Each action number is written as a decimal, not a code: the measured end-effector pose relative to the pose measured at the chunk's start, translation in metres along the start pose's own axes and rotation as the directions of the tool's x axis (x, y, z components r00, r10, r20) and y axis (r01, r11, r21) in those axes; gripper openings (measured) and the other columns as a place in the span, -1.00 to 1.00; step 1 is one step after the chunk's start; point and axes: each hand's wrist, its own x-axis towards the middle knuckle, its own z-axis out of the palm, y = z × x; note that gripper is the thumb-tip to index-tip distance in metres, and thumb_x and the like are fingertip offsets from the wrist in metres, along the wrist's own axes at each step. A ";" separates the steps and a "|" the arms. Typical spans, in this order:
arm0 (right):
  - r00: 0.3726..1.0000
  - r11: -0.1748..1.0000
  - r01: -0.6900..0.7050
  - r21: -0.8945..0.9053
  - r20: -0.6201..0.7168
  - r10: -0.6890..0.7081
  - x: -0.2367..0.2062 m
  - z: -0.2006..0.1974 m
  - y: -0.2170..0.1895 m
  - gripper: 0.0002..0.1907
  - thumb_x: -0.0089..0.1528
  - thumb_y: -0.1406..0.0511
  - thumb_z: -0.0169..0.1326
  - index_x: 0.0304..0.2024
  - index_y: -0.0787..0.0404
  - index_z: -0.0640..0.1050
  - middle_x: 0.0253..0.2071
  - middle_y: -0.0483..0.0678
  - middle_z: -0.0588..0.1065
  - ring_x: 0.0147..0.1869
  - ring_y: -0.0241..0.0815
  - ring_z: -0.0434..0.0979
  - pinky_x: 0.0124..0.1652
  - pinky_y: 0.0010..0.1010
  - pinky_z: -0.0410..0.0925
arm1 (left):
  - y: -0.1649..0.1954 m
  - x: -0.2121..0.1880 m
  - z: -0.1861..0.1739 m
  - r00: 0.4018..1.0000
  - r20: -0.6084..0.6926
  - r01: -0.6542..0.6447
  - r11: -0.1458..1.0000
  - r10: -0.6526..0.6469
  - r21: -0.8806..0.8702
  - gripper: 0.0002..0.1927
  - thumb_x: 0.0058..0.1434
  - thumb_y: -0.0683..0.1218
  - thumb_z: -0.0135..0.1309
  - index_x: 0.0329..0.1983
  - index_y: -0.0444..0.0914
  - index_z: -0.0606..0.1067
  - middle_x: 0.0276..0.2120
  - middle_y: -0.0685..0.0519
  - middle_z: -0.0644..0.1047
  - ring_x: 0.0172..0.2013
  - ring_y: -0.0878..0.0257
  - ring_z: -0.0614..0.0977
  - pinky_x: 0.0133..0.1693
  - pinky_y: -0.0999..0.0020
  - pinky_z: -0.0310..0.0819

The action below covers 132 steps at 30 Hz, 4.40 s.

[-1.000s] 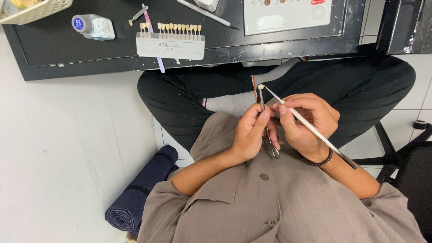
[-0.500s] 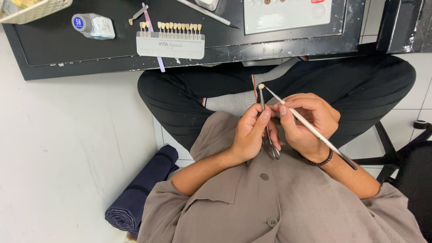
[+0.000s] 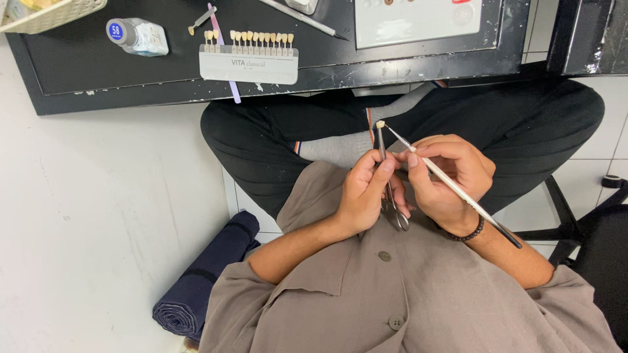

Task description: The person holds a small dental crown with locking forceps and uses a fine brush to apply and shape porcelain/ceramic material on the crown, working over their lap. They occasionally dip the brush toward the shade guide and material palette on the bench, then continue building up the crown surface.

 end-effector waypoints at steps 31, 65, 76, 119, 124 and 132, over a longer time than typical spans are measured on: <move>1.000 0.998 0.000 -0.060 0.031 0.002 -0.006 0.000 -0.003 -0.83 0.27 0.52 0.26 -0.15 0.40 0.50 -0.21 0.12 0.58 -0.21 -0.19 0.66 -0.28 -0.54 0.53 | -0.004 -0.003 0.001 0.998 -0.001 -0.068 0.998 0.068 -0.003 -0.76 0.63 -0.06 -0.24 0.06 -0.36 0.30 -0.38 -0.09 0.55 -0.44 0.22 0.63 -0.34 0.37 0.59; 1.000 1.000 -0.004 -0.025 0.025 0.005 -0.003 -0.002 -0.003 -0.84 0.30 0.55 0.22 -0.15 0.41 0.49 -0.22 0.11 0.57 -0.24 -0.16 0.66 -0.25 -0.52 0.53 | 0.000 -0.005 0.000 1.000 0.013 0.014 1.000 -0.014 -0.014 -0.70 0.61 0.03 -0.28 0.07 -0.32 0.28 -0.52 -0.01 0.44 -0.57 0.22 0.57 -0.38 0.27 0.64; 1.000 1.000 0.013 -0.022 0.010 -0.013 -0.002 -0.002 -0.003 -0.85 0.31 0.54 0.22 -0.16 0.40 0.48 -0.24 0.10 0.57 -0.23 -0.17 0.66 -0.25 -0.50 0.53 | 0.002 -0.006 0.000 1.000 0.028 0.009 1.000 -0.008 -0.023 -0.72 0.61 0.02 -0.27 0.06 -0.30 0.28 -0.50 -0.04 0.48 -0.54 0.20 0.60 -0.34 0.25 0.67; 0.999 1.000 -0.027 0.005 0.031 0.027 -0.005 -0.002 -0.007 -0.85 0.34 0.53 0.21 -0.13 0.40 0.46 -0.21 0.10 0.56 -0.21 -0.24 0.65 -0.25 -0.55 0.52 | 0.000 -0.007 0.000 1.000 0.019 -0.002 0.999 0.003 -0.051 -0.71 0.62 -0.03 -0.24 0.12 -0.38 0.29 -0.41 -0.14 0.55 -0.43 0.12 0.67 -0.32 0.30 0.64; 0.999 0.999 -0.035 0.003 0.016 0.035 -0.006 -0.003 -0.006 -0.84 0.34 0.54 0.22 -0.13 0.41 0.47 -0.22 0.10 0.57 -0.25 -0.22 0.65 -0.26 -0.54 0.52 | -0.003 -0.007 -0.002 1.000 0.023 0.015 0.999 -0.014 -0.042 -0.71 0.62 0.00 -0.25 0.09 -0.34 0.29 -0.45 -0.12 0.53 -0.48 0.12 0.65 -0.37 0.30 0.62; 0.999 0.999 -0.051 -0.007 0.012 0.051 -0.007 -0.003 -0.006 -0.86 0.35 0.55 0.20 -0.12 0.41 0.48 -0.20 0.11 0.57 -0.25 -0.24 0.65 -0.28 -0.56 0.51 | 0.001 -0.009 0.000 0.999 0.024 0.024 0.998 -0.023 -0.053 -0.72 0.61 0.01 -0.26 0.08 -0.32 0.30 -0.46 -0.09 0.51 -0.50 0.15 0.63 -0.32 0.25 0.66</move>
